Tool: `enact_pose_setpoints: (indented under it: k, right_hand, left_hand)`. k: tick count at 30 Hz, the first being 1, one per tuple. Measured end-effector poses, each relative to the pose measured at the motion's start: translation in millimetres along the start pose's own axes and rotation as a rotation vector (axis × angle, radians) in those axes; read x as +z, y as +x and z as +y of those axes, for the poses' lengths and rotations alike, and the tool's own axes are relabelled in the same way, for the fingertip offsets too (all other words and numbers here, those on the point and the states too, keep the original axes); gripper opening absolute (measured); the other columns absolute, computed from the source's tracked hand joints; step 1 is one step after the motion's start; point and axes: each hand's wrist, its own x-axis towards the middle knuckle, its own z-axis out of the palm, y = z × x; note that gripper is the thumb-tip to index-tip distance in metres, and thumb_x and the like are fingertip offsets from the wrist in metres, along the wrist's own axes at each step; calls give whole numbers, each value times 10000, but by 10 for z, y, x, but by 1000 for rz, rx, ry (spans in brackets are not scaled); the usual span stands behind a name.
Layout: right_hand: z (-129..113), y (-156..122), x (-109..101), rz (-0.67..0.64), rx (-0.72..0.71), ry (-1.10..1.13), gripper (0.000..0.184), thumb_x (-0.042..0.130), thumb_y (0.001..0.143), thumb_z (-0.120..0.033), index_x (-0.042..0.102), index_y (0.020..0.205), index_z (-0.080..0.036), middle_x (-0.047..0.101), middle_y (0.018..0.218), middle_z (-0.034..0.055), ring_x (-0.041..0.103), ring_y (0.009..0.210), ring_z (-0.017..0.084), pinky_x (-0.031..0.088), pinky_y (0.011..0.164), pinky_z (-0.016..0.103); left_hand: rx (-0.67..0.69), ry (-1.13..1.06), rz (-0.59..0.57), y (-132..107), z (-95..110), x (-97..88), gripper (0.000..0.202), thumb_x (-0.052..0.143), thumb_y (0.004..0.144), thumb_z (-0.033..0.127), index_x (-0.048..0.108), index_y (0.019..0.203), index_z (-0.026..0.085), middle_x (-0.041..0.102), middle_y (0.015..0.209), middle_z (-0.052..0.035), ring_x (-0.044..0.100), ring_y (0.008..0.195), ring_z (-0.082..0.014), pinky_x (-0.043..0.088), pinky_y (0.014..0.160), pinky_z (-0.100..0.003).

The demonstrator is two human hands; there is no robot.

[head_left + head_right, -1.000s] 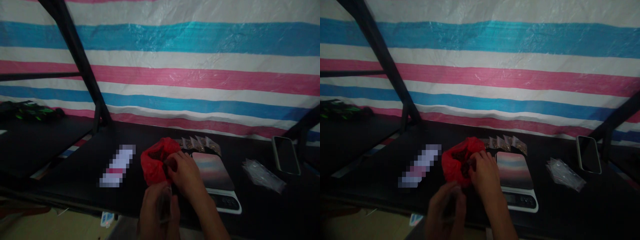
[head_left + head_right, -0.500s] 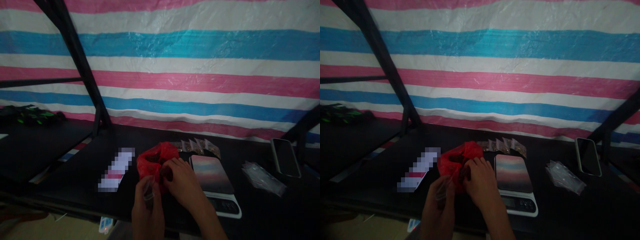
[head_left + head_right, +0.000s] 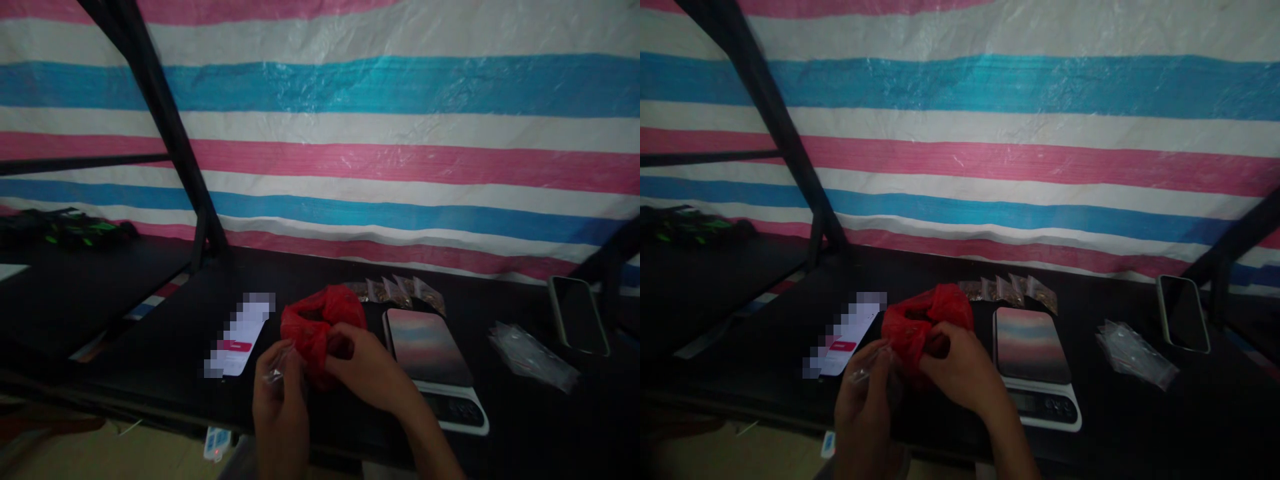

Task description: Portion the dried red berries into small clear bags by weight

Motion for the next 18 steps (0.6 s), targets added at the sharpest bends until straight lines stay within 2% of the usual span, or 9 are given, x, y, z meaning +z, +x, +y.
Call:
enact_pose_setpoints:
  k: [5, 8, 11, 14, 18]
  right_hand:
    - [58, 25, -152, 37, 30, 207, 142, 713, 867, -249, 742, 1001, -212, 742, 903, 7, 693, 848, 174, 501, 750, 285]
    - [72, -7, -277, 18, 4, 274, 205, 730, 873, -319, 727, 1052, -219, 754, 968, 20, 718, 939, 196, 519, 846, 318]
    - [54, -52, -354, 29, -22, 292, 277, 739, 875, -373, 704, 1105, -222, 756, 1008, 26, 720, 972, 203, 527, 876, 330]
    - [-36, -110, -340, 30, -82, 258, 282, 726, 881, -322, 692, 1148, -238, 748, 1027, 9, 706, 963, 186, 532, 855, 313]
    - [-222, -194, -229, 48, -203, 75, 258, 682, 880, -152, 712, 1109, -268, 740, 1048, -17, 687, 975, 171, 530, 885, 307]
  left_hand:
    - [194, 192, -6, -74, 71, 45, 609, 750, 760, 667, 643, 1168, 227, 728, 1042, -70, 712, 915, -261, 600, 819, -422]
    - [225, 272, -80, -84, 24, 66, 557, 737, 779, 606, 658, 1180, 228, 737, 1103, -93, 718, 1001, -299, 588, 893, -481]
    - [214, 297, -135, -55, -36, 70, 502, 738, 798, 579, 681, 1149, 225, 743, 1079, -98, 724, 981, -305, 581, 869, -474]
    - [208, 300, -167, -14, -64, 74, 445, 745, 810, 550, 699, 1110, 223, 752, 1042, -92, 729, 937, -297, 579, 813, -442]
    - [192, 283, -175, 20, -72, 99, 396, 729, 824, 474, 709, 1134, 230, 758, 1103, -96, 730, 991, -302, 576, 866, -457]
